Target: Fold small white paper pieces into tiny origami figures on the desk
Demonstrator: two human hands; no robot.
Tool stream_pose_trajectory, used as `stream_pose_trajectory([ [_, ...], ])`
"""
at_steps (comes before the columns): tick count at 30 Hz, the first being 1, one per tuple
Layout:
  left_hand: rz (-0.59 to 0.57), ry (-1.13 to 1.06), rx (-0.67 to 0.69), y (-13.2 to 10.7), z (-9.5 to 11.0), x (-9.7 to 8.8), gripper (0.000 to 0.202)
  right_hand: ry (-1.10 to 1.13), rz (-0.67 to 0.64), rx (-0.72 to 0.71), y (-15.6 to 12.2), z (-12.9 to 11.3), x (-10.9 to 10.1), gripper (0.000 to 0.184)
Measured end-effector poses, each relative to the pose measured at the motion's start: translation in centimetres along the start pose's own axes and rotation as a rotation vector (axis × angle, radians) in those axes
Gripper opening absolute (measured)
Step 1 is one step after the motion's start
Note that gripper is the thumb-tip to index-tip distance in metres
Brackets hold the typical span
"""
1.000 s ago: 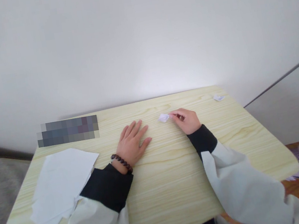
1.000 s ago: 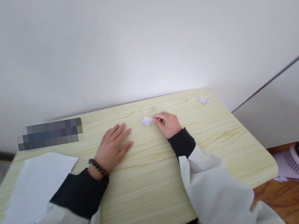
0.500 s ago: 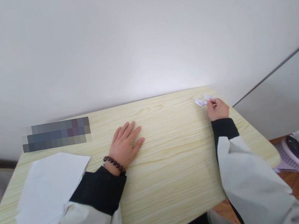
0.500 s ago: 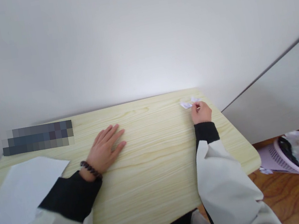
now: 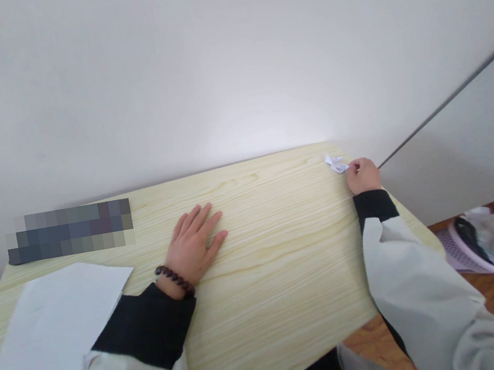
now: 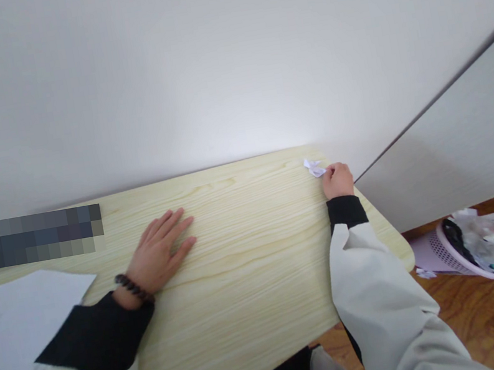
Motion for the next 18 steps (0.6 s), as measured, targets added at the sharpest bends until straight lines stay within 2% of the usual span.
stream_pose_trajectory([
  [10,0.008,0.013,0.005,0.2,0.0,0.0,0.046,0.015,-0.031,-0.068,1.9,-0.3,1.7,0.011],
  [18,0.009,-0.006,0.005,0.2,0.0,-0.1,0.046,0.038,-0.030,-0.121,1.9,-0.6,1.8,0.011],
])
Point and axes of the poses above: each hand's wrist, its own y-axis towards the middle knuckle, its own x-axis out of the palm, z = x × y, the point moved 4 cm from there along y, towards the middle knuckle, and after that the axes turned 13 degrees about -x, right-handed, at the moved point
